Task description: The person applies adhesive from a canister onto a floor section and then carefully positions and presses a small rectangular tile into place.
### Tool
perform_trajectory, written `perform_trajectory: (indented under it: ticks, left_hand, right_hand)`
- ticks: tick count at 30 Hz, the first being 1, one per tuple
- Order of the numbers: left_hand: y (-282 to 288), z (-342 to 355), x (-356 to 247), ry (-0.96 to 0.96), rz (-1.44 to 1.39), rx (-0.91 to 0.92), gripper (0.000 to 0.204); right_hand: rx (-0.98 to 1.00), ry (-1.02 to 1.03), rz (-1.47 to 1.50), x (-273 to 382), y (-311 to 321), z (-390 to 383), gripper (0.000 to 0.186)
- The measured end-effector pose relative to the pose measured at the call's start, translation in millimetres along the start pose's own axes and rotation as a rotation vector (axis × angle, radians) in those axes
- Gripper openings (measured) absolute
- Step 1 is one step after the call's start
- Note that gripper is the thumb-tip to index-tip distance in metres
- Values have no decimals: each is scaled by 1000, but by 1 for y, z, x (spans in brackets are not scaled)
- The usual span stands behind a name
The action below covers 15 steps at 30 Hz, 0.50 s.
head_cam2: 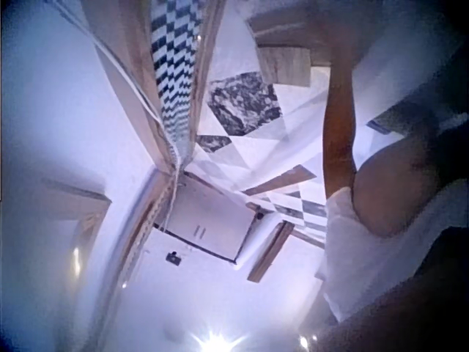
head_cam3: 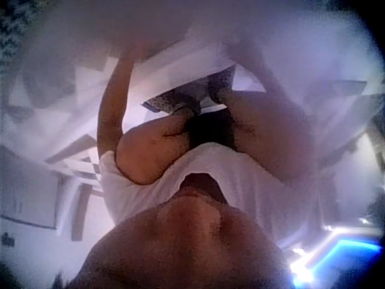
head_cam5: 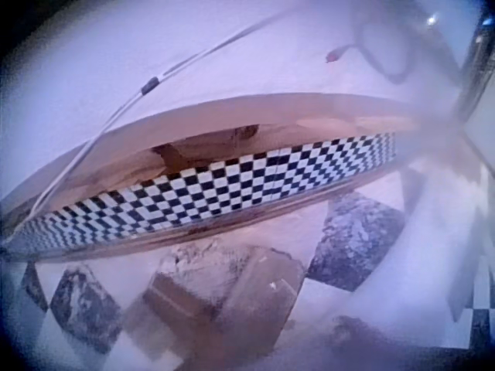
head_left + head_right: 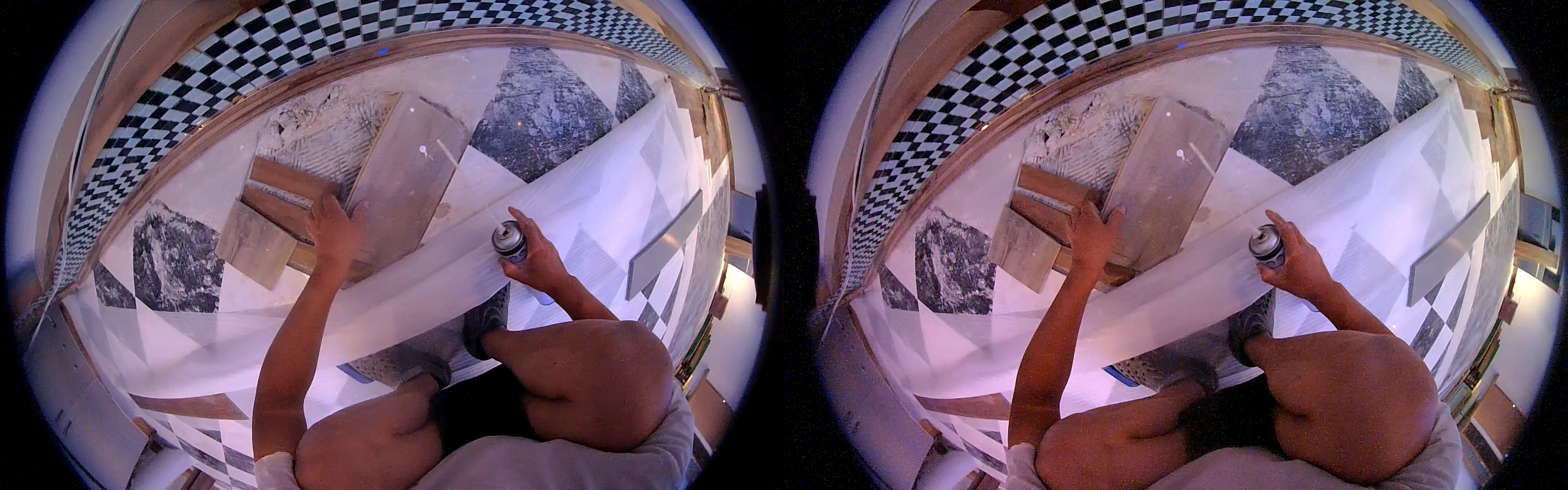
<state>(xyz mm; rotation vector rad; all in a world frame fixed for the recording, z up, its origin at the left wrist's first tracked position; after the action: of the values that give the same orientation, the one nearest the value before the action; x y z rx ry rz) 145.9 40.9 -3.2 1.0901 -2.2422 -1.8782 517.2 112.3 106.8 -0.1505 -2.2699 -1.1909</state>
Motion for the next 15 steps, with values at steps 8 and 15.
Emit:
perform_trajectory:
  ticks: [8, 15]
  left_hand:
    - [72, -20, 35, 140, -298, -39, 44]
    - [175, -108, 233, 223, -386, -438, 42]
  right_hand:
    - [38, 16, 40, -6, 1, 5, 101]
    - [121, 182, 121, 14, -17, 17, 106]
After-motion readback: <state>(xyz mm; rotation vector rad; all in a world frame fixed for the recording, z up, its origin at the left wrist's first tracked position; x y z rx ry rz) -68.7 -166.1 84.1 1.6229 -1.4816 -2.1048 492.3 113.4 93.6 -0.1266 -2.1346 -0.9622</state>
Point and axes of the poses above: each hand's wrist, its own z-axis towards the middle knuckle, its own y-axis out of the back of the hand, x = y × z, the point moved 9 cm from there along z, towards the middle knuckle, and after that the axes turned 5 degrees about -y, right-handed, at the moved point
